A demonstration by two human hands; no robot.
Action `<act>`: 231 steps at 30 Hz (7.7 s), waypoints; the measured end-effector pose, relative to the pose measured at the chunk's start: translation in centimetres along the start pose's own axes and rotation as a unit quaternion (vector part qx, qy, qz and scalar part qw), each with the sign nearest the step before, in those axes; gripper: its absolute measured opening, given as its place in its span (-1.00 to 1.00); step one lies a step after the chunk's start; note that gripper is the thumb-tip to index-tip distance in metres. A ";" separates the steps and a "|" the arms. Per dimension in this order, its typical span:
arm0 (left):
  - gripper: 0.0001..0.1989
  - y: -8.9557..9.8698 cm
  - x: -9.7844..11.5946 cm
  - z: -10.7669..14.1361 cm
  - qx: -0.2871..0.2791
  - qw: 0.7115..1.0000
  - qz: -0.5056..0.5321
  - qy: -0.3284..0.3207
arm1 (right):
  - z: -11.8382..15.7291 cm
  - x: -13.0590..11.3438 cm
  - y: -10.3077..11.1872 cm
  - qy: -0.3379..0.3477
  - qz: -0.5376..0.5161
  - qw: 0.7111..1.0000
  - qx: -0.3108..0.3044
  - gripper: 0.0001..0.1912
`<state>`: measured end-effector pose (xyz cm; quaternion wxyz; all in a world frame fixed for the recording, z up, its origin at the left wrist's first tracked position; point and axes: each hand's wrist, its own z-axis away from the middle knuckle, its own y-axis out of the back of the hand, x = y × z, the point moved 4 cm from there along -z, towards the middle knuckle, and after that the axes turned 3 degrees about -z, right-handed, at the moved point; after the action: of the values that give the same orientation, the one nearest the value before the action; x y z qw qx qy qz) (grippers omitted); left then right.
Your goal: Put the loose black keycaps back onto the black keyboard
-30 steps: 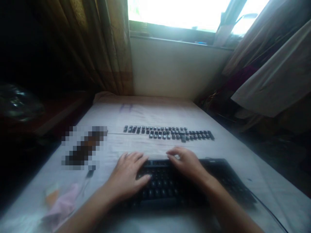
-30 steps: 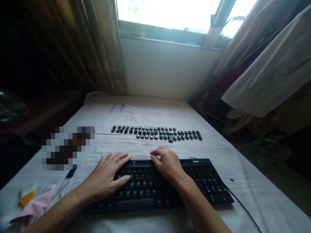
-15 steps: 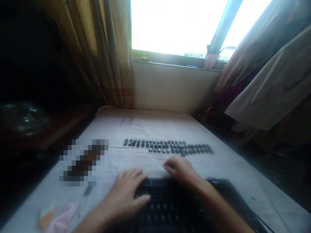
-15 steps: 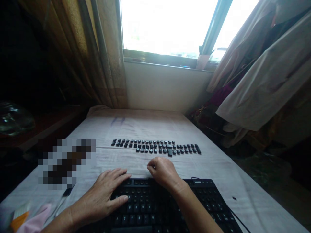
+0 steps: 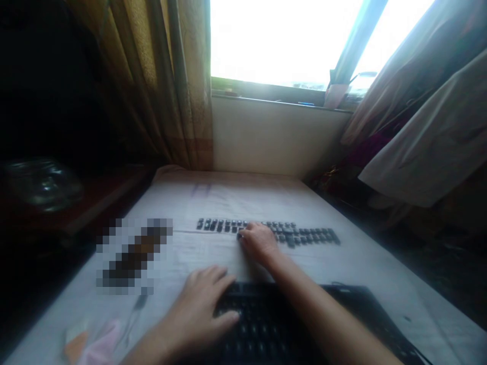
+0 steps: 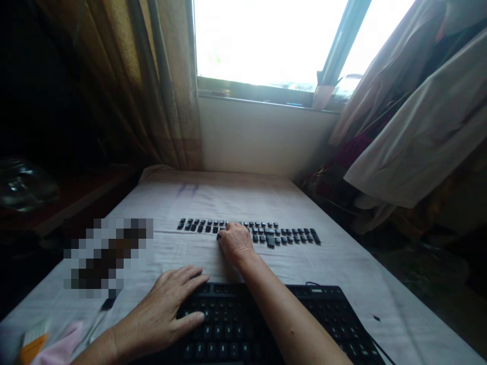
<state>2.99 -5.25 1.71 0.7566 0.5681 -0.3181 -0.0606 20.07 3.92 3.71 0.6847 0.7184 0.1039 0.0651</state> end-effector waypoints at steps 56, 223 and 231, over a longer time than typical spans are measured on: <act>-0.42 -1.7 1.6 -0.3 0.074 0.995 -0.026 -0.059 | 12.5 -1.7 0.9 -0.019 -0.317 0.940 -0.125 -0.87; -0.41 -2.5 3.5 -0.4 0.113 0.989 -0.076 -0.060 | 12.4 -1.3 2.2 0.025 -0.185 0.972 -0.140 -0.84; -0.41 -2.3 3.7 -0.5 0.101 0.992 -0.066 -0.048 | 12.4 -1.0 1.9 0.035 -0.178 0.974 -0.136 -0.85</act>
<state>6.77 -7.33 1.07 0.6734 0.6577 -0.3209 -0.1049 22.14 -8.44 5.01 0.7727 0.5856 0.2441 -0.0192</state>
